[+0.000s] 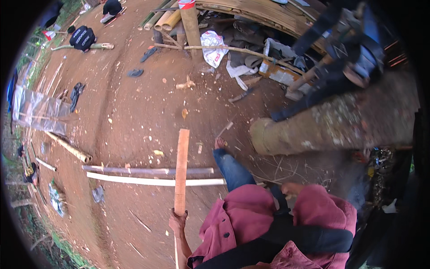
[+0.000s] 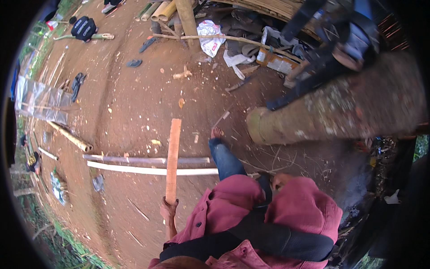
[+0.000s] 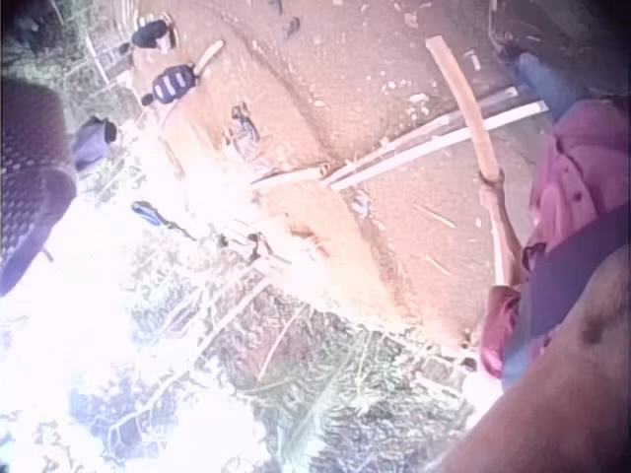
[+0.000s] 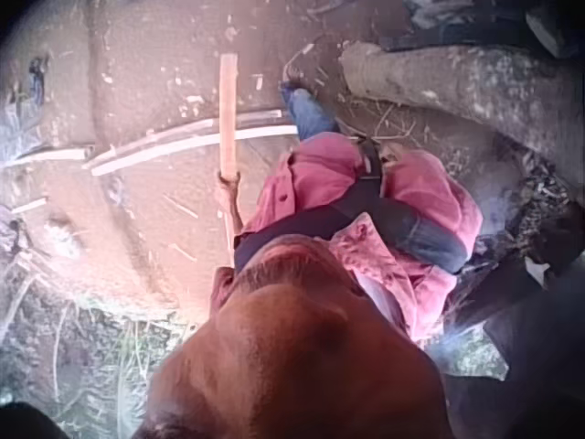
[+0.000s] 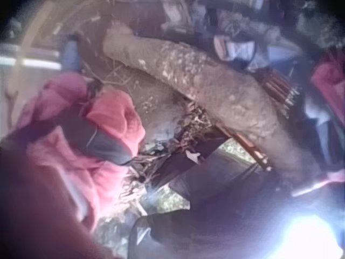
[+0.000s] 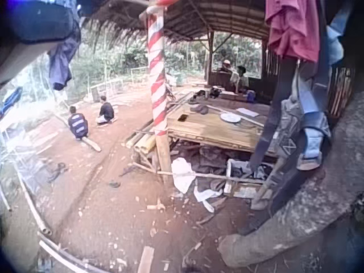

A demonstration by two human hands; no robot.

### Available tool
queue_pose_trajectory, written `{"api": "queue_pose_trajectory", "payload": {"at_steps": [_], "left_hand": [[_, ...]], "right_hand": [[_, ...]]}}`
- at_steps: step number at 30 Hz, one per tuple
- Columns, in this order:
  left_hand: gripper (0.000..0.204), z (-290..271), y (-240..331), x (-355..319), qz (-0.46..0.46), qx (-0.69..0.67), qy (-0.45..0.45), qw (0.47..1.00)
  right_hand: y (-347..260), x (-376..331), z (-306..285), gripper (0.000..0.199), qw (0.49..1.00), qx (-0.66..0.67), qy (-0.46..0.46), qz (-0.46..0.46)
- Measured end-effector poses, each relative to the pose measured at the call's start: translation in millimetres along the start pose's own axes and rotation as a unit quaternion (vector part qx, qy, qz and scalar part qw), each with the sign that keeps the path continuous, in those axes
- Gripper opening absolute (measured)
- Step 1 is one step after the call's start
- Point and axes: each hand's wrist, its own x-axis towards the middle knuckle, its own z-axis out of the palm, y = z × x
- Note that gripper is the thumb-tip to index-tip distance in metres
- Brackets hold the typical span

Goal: The person handles long wooden planks and a curved metal bar, positioning them against a wooden structure. They repeatedly lift, align, and place the materials, occasionally moving a bucket and a small wooden stick.

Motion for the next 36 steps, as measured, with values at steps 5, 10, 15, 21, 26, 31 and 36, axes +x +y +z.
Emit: {"api": "queue_pose_trajectory", "payload": {"at_steps": [5, 10, 15, 21, 26, 31, 36], "left_hand": [[0.055, -38.7, 134.0, 150.4, 0.078, 0.062, -0.023, 0.995], [0.046, -84.2, 246.6, 240.4, 0.224, 0.132, 0.025, 0.965], [0.048, -124.5, 351.4, 319.2, 0.337, 0.100, 0.019, 0.936], [0.058, -129.6, 479.7, 417.4, 0.484, 0.118, 0.034, 0.866], [0.068, -124.6, 630.5, 445.4, 0.620, 0.160, 0.037, 0.767], [0.071, -90.8, 758.6, 430.1, 0.717, 0.175, 0.063, 0.672], [0.075, -54.3, 838.5, 431.4, 0.774, 0.141, 0.089, 0.611]], "right_hand": [[-48.5, 39.1, -43.6, 0.051, 0.998, 0.032, -0.028, 0.038], [-110.6, 48.6, -47.4, 0.055, 0.993, 0.078, -0.066, 0.064], [-156.2, 66.3, -80.0, 0.058, 0.988, 0.100, -0.077, 0.089], [-201.6, 67.7, -118.8, 0.071, 0.968, 0.218, 0.003, 0.123], [-253.4, 78.8, -165.3, 0.058, 0.913, 0.314, 0.174, 0.194], [-244.2, 170.8, -185.5, 0.045, 0.869, 0.403, 0.245, 0.152], [-309.7, 121.3, -350.7, 0.041, 0.812, 0.542, 0.197, 0.089]]}}
